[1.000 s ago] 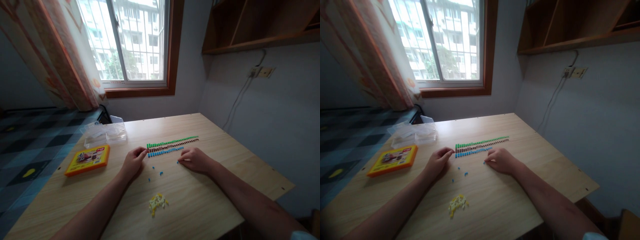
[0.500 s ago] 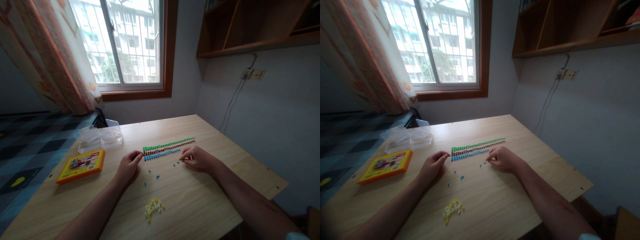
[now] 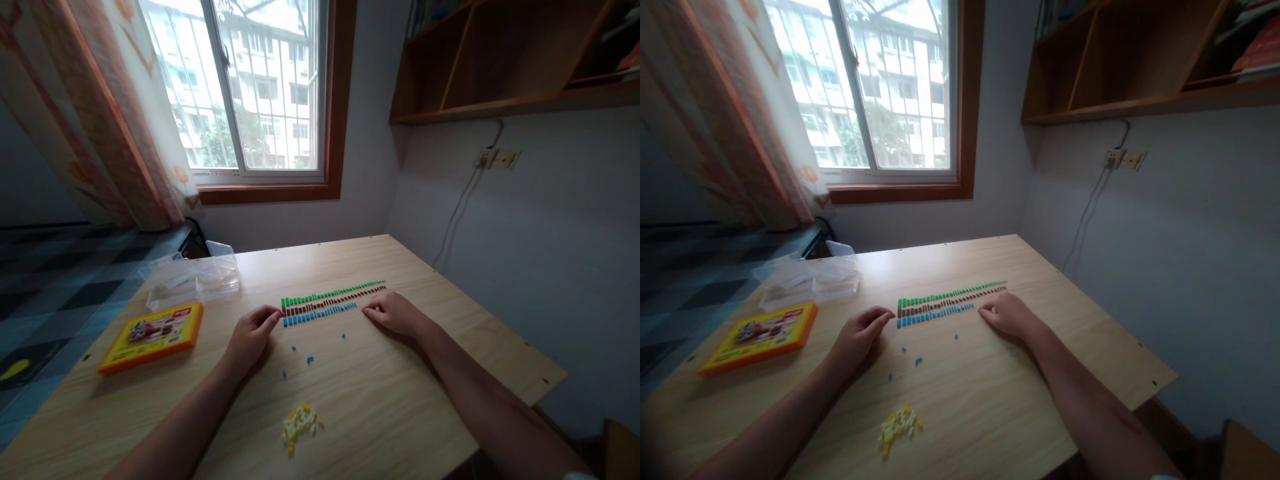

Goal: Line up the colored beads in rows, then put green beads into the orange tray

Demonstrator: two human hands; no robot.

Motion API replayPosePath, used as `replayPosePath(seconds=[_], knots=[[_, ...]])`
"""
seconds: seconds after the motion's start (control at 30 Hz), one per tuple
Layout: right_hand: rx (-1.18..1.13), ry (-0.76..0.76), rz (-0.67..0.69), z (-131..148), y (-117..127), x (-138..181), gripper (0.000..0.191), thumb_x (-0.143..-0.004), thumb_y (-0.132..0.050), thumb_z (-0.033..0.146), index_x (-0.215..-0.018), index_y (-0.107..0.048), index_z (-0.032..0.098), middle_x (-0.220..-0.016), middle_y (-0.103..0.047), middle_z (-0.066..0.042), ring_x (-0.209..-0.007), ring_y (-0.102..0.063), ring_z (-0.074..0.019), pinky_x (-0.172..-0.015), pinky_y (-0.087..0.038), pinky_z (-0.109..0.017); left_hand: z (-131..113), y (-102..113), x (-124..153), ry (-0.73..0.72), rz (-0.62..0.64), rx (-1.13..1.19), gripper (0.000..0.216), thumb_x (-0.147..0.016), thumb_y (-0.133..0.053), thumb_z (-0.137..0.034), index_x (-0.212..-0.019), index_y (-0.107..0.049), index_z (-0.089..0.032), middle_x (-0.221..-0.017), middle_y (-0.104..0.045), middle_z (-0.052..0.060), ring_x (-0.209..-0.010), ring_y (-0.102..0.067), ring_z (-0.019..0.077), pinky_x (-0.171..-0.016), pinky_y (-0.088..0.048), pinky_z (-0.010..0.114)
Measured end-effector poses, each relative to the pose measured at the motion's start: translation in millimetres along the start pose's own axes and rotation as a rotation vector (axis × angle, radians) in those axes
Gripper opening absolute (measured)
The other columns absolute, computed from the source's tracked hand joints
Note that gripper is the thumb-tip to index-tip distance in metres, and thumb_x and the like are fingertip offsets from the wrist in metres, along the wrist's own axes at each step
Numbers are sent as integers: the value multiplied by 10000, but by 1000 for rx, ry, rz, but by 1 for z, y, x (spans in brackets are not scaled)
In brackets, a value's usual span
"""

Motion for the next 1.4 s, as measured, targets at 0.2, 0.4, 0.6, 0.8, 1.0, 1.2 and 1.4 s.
replayPosePath(seconds=[0.2,0.4,0.6,0.8,1.0,1.2,1.4], knots=[[-4,-149,-85,-21,-8,-4,312,-954,-534,367,-887,-804,228,-914,-784,-55,-834,-693,-208,-718,-439,-275,-1,0,0,-4,5,-9,346,-771,-599,-509,-763,-718,-183,-783,-755,52,-801,-670,246,-777,-498,329],[-33,-220,-117,-27,-10,-2,322,-959,-523,401,-939,-803,243,-971,-793,-47,-879,-712,-211,-732,-466,-269,-1,-1,-1,-14,7,-35,359,-780,-598,-522,-771,-724,-186,-785,-755,53,-793,-668,245,-769,-502,329],[-40,-228,-118,-28,-10,-3,300,-942,-545,380,-974,-809,242,-975,-796,-54,-898,-716,-222,-793,-489,-275,-2,-1,1,-7,3,-21,339,-780,-598,-503,-762,-720,-187,-792,-756,51,-800,-668,244,-772,-501,329],[-39,-239,-134,-25,-13,-3,303,-946,-534,364,-963,-816,254,-993,-795,-59,-932,-718,-231,-811,-500,-277,0,-2,0,-13,5,-22,332,-784,-606,-493,-758,-725,-185,-769,-748,46,-784,-663,237,-758,-495,324],[-40,-247,-137,-27,-14,-3,301,-950,-531,369,-1006,-809,267,-1016,-793,-42,-921,-724,-214,-797,-505,-263,3,-2,0,-12,12,-21,331,-788,-607,-492,-772,-728,-185,-786,-751,47,-794,-666,237,-770,-495,327],[-18,-262,-144,-28,-13,-2,293,-949,-544,374,-1002,-810,263,-1018,-792,-51,-935,-721,-226,-781,-496,-269,0,-3,1,-4,13,15,320,-772,-616,-490,-775,-722,-188,-826,-763,49,-823,-667,240,-814,-508,332],[-3,-262,-149,-29,-13,-3,291,-954,-547,361,-1028,-806,252,-1033,-790,-59,-954,-717,-228,-816,-505,-278,-1,-3,1,-6,17,17,322,-772,-625,-490,-779,-723,-184,-826,-765,50,-829,-672,244,-811,-511,336]])
Point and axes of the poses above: each hand's wrist, its own x-axis away from the middle knuckle, its own y-axis out of the back of the hand, z = x × y, the point moved 10 cm from there along -x, towards the middle knuckle
